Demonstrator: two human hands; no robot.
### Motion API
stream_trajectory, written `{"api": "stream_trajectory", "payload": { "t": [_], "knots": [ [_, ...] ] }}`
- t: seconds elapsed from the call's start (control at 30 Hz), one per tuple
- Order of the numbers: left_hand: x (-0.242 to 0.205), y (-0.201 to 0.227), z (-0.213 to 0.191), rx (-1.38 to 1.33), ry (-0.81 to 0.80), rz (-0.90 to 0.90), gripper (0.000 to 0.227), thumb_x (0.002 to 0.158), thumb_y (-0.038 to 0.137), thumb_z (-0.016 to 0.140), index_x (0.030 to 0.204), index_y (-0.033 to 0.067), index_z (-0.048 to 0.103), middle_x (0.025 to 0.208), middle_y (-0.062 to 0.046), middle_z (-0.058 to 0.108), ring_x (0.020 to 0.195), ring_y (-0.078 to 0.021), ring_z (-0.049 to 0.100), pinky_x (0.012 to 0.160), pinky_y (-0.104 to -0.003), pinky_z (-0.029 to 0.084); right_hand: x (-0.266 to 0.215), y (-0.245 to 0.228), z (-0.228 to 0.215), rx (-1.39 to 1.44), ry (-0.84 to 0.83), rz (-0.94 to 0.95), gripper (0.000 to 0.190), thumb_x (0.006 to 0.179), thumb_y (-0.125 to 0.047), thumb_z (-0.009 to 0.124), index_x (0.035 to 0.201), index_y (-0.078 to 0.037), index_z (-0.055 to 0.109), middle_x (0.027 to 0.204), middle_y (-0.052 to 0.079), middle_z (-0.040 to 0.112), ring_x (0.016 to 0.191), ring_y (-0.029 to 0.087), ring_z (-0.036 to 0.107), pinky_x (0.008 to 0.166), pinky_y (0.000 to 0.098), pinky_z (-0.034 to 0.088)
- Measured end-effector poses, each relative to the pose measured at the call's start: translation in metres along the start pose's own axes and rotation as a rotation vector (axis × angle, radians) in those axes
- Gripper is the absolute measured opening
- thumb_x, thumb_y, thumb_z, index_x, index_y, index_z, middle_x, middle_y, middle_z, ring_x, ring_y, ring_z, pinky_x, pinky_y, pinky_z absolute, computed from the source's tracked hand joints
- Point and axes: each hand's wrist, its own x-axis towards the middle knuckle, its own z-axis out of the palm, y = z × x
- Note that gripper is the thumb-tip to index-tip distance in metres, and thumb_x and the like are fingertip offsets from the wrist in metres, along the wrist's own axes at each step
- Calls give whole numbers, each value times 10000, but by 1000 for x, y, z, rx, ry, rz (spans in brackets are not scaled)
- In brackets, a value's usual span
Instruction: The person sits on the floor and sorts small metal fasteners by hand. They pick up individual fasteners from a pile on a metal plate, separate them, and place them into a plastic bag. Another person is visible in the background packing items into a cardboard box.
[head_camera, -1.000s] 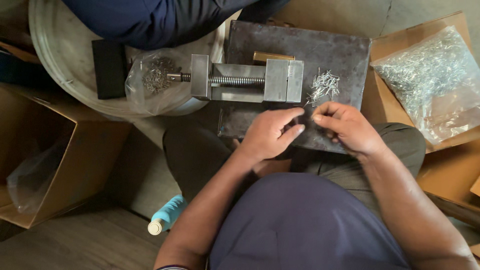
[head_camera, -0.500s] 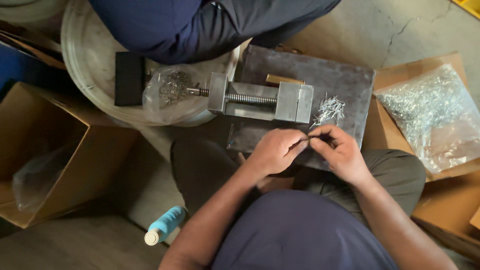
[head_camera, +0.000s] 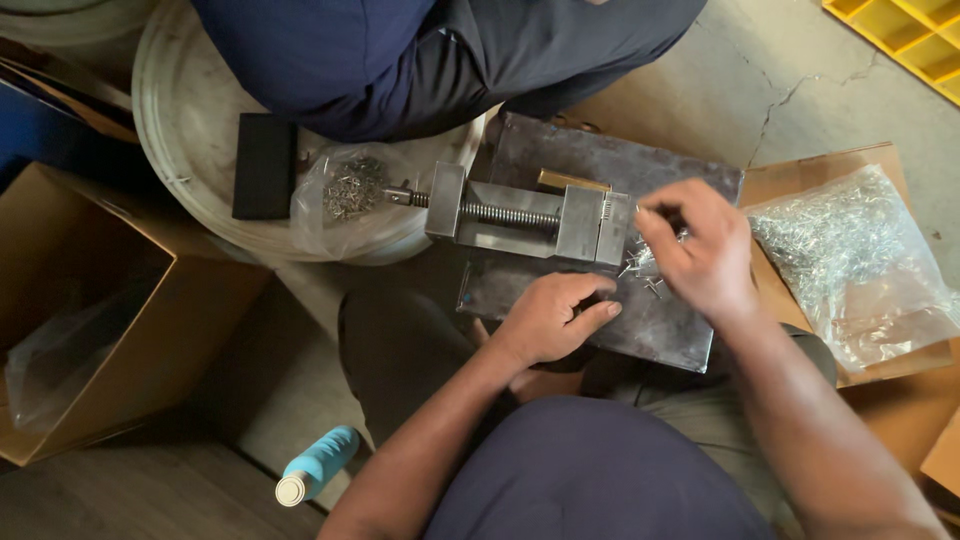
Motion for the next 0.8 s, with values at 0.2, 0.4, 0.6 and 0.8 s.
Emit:
{"api": "stream_trajectory", "payload": {
  "t": [0.2, 0.4, 0.6, 0.8],
  "knots": [
    [-1, 0, -2, -2, -13, -46, 299, 953, 311, 673, 1112, 60, 703, 968, -163, 731, 887, -342, 717, 779, -396, 555, 26, -11, 3, -69, -111, 17, 82, 974, -111, 733, 1018, -43, 717, 921, 117, 677, 783, 260, 680, 690, 359, 524],
    [0, -1, -3, 26, -19, -30, 298, 957, 321, 668, 1102, 64, 705, 979, -152, 740, 898, -337, 716, 793, -401, 551, 28, -11, 6, -101, -78, -40, 87, 986, -114, 745, 1032, -47, 714, 941, 120, 681, 820, 284, 687, 726, 372, 538],
    [1, 0, -4, 25, -40, -60, 309, 957, 322, 652, 1117, 64, 706, 975, -139, 746, 886, -312, 731, 797, -393, 559, 30, -9, 7, -113, -71, -60, 83, 975, -100, 752, 1026, -46, 717, 943, 121, 681, 839, 299, 686, 739, 382, 540],
    [0, 1, -5, 4, -51, -89, 322, 954, 326, 651, 1123, 59, 710, 964, -143, 747, 879, -310, 734, 788, -392, 563, 32, -13, 5, -140, -100, -91, 80, 953, -100, 762, 1011, -59, 727, 984, 106, 681, 837, 283, 693, 723, 373, 556]
  ]
}}
